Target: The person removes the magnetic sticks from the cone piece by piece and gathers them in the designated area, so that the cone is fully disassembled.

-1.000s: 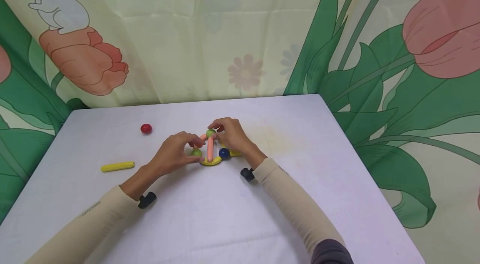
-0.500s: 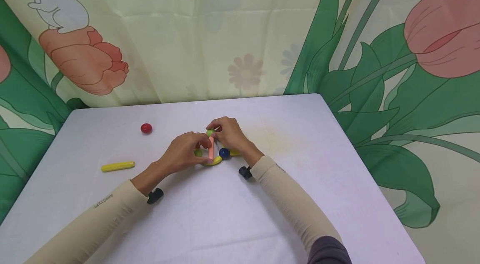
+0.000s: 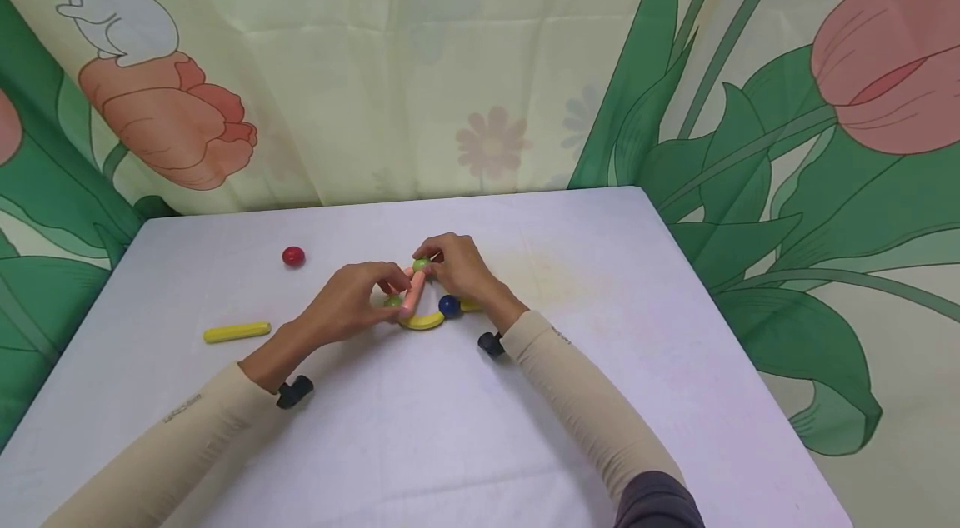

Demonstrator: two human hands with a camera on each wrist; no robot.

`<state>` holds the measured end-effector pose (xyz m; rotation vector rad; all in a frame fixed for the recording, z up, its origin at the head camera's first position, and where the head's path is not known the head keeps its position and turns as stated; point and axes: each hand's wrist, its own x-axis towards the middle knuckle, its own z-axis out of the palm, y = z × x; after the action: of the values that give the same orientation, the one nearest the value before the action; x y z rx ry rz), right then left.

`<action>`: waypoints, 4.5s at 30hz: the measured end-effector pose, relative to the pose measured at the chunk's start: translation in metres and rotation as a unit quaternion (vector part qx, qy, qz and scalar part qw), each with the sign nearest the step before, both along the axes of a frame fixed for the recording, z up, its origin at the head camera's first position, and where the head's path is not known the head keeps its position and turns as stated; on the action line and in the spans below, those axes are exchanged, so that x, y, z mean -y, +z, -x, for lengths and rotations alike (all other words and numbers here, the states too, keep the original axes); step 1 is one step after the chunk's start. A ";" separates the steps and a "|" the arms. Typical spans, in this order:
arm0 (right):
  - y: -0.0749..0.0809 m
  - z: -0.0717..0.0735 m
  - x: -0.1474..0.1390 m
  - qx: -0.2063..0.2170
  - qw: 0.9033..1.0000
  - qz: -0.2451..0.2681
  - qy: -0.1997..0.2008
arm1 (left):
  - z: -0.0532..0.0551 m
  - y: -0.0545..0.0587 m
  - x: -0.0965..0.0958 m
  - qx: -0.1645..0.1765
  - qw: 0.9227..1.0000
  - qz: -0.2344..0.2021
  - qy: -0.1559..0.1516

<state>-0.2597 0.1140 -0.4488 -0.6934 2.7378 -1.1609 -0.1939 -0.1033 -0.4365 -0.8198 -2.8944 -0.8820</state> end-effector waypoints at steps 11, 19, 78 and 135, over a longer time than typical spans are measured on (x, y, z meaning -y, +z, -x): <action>-0.003 0.000 0.000 0.012 1.000 0.000 -0.006 | 0.001 0.004 0.028 -0.018 0.999 -0.007 0.026; -0.003 0.000 0.001 0.015 1.000 -0.010 -0.008 | -0.001 0.002 0.030 -0.002 1.000 -0.003 0.028; -0.005 -0.002 0.002 0.015 1.000 -0.003 -0.016 | -0.016 0.003 0.071 0.039 0.993 -0.065 0.089; -0.005 -0.004 0.000 0.008 1.000 0.003 -0.010 | -0.035 -0.003 0.223 0.107 0.973 0.055 0.196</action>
<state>-0.2559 0.1137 -0.4533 -0.6552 2.7355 -1.1754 -0.1593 -0.3259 -0.4396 -0.1410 -3.1437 -0.8135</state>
